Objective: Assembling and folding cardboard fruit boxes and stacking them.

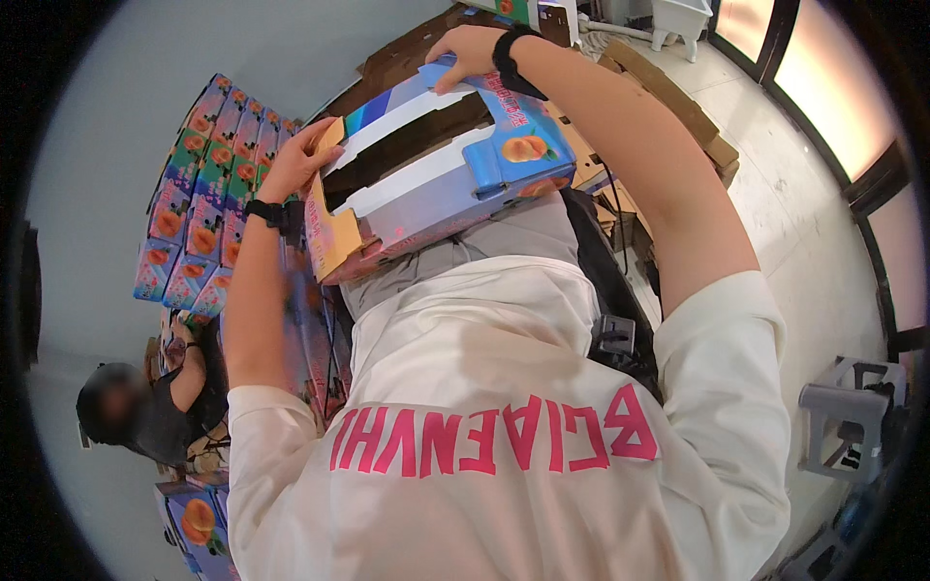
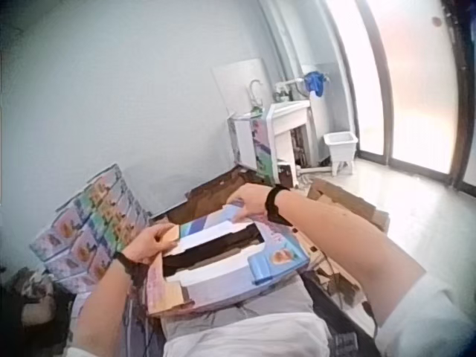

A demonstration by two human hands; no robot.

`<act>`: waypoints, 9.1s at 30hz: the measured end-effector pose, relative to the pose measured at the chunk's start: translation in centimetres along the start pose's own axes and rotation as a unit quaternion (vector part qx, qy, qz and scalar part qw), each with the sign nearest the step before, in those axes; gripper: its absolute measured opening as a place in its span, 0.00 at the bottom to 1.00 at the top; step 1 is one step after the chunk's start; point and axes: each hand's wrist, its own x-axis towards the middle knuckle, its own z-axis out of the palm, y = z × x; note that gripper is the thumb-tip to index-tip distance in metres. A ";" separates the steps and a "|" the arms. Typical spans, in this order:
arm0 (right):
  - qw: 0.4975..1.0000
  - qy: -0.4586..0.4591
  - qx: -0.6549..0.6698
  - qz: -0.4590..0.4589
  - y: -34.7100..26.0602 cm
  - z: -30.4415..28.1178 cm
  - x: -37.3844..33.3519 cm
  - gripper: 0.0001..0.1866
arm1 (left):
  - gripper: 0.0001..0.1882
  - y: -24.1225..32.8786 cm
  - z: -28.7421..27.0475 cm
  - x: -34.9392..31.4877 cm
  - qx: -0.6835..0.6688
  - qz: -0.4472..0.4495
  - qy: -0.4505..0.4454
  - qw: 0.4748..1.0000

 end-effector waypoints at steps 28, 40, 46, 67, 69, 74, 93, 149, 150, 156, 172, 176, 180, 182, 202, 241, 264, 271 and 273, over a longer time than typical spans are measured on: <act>0.997 0.026 0.066 0.019 0.2 0.1 -0.8 0.40 | 0.34 0.1 -0.2 -1.1 -0.116 -0.005 0.057 0.992; 0.981 0.047 0.188 0.021 2.4 -2.4 -3.1 0.51 | 0.44 -1.0 0.0 -1.2 -0.154 -0.012 0.058 0.986; 0.939 -0.048 0.242 0.238 -0.5 -3.3 -12.4 0.58 | 0.53 -0.7 -0.1 -7.8 0.061 -0.039 0.071 0.995; 0.817 -0.280 0.310 0.397 16.4 -2.6 -28.1 0.17 | 0.25 -17.7 1.0 -18.9 -0.575 -0.357 0.189 0.712; 0.856 -0.253 0.239 0.383 16.2 -0.3 -29.0 0.12 | 0.25 -16.8 3.6 -19.6 -0.607 -0.343 0.199 0.689; 0.861 0.054 0.319 0.393 13.6 5.0 -29.4 0.18 | 0.26 -14.5 7.3 -20.1 -0.687 -0.272 0.149 0.657; 0.483 0.576 0.455 0.478 20.6 11.0 -42.8 0.24 | 0.16 -2.9 10.0 -7.0 -0.394 -0.192 0.022 0.899; 0.455 0.518 0.356 0.631 23.6 27.5 -44.5 0.17 | 0.11 -2.9 13.7 -8.2 -0.380 -0.172 0.112 0.902; 0.494 0.490 0.385 0.606 24.1 27.4 -44.5 0.18 | 0.11 -3.0 13.8 -8.2 -0.377 -0.175 0.112 0.903; 0.621 0.428 0.333 0.566 27.3 26.9 -43.9 0.23 | 0.12 -3.3 13.9 -7.9 -0.370 -0.156 0.107 0.910; 0.688 0.373 0.218 0.583 22.1 26.2 -43.8 0.26 | 0.11 -3.5 13.8 -8.2 -0.280 -0.160 0.130 0.938; 0.681 0.336 0.194 0.621 24.8 25.9 -43.1 0.28 | 0.11 -2.6 13.9 -8.2 -0.270 -0.176 0.136 0.937; 0.700 0.204 0.067 0.681 22.9 25.9 -44.2 0.31 | 0.10 -2.1 13.8 -8.0 -0.270 -0.181 0.141 0.935; 0.687 0.130 0.058 0.713 20.3 25.9 -44.7 0.35 | 0.10 -2.0 13.7 -8.0 -0.285 -0.175 0.146 0.931; 0.782 -0.094 -0.015 0.617 16.5 24.9 -44.5 0.57 | 0.10 -3.0 14.0 -8.2 -0.304 -0.195 0.147 0.921; 0.777 -0.051 -0.050 0.625 18.0 25.2 -48.7 0.86 | 0.10 -4.1 13.8 -8.1 -0.237 -0.172 0.144 0.945; 0.948 -0.287 0.039 0.129 15.1 18.2 -20.1 0.61 | 0.19 1.0 8.9 -0.3 0.129 0.013 -0.016 0.991; 0.855 -0.504 -0.079 0.096 18.8 26.9 -13.9 0.90 | 0.35 -0.7 9.0 -1.6 0.187 -0.068 -0.090 0.976; 0.849 -0.499 -0.130 0.112 17.4 28.7 -14.8 0.92 | 0.33 -0.9 9.0 -1.7 0.178 -0.086 -0.097 0.975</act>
